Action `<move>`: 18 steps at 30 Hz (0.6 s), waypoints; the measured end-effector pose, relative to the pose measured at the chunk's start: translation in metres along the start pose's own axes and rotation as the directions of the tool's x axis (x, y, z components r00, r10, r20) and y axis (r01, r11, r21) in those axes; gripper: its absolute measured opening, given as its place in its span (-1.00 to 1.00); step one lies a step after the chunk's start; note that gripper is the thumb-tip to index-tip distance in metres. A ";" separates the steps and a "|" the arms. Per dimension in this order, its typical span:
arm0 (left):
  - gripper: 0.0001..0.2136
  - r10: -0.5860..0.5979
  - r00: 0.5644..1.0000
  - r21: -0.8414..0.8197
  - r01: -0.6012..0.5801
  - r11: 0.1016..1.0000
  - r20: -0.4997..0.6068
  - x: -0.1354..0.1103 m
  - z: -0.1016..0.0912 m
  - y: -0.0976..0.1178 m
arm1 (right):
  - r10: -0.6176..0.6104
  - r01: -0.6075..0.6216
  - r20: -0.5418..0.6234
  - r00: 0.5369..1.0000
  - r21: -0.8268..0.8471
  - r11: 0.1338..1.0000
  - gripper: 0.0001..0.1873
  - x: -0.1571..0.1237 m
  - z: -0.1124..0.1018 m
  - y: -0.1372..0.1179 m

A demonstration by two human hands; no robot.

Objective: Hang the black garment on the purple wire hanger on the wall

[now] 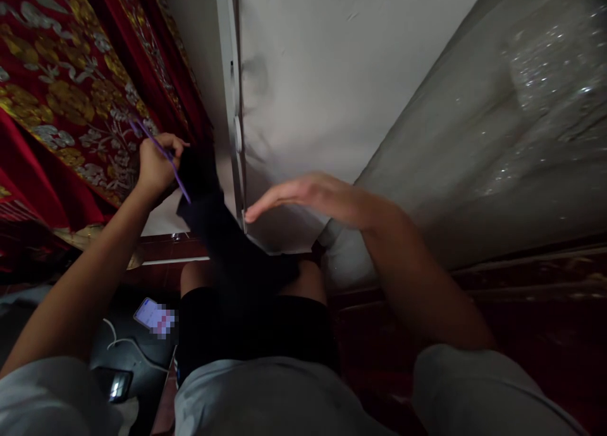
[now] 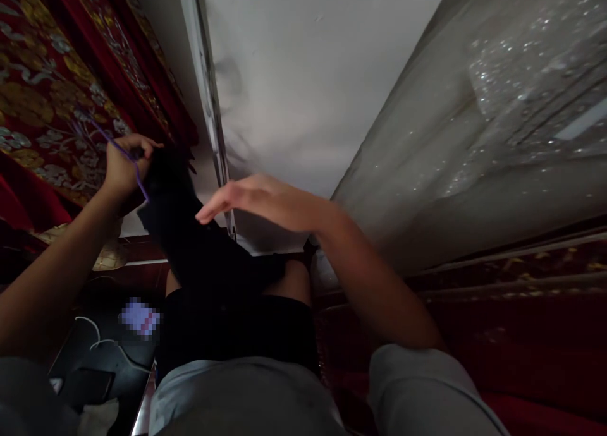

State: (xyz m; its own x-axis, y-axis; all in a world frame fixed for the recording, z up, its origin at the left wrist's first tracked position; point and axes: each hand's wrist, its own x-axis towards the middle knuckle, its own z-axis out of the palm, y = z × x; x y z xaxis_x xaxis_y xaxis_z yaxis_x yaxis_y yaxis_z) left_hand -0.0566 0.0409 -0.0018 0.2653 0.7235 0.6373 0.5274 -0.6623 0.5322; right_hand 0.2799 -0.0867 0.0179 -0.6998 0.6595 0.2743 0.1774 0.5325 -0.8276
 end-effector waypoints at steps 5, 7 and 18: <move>-0.71 0.162 0.972 -0.187 -0.129 0.974 0.172 -0.026 0.031 0.049 | -0.119 0.029 -0.273 0.954 -0.313 0.949 -0.46 0.033 0.011 0.071; -0.68 0.156 0.952 -0.276 -0.081 0.958 0.263 -0.033 0.045 0.073 | -0.175 0.047 -0.333 0.927 -0.359 0.932 -0.37 0.051 0.015 0.103; -0.49 -0.211 0.904 -0.464 0.378 0.802 0.371 -0.066 0.016 0.058 | 0.071 -0.171 -0.613 0.787 -0.107 0.980 -0.49 0.000 -0.002 0.149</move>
State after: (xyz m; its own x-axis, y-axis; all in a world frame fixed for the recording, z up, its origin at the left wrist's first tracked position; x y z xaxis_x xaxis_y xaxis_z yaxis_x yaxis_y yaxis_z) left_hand -0.0306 -0.0424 -0.0219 0.4280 0.8664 0.2571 0.1487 -0.3481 0.9256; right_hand 0.3076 -0.0062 -0.1039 -0.1146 0.8818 0.4574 0.3670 0.4655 -0.8054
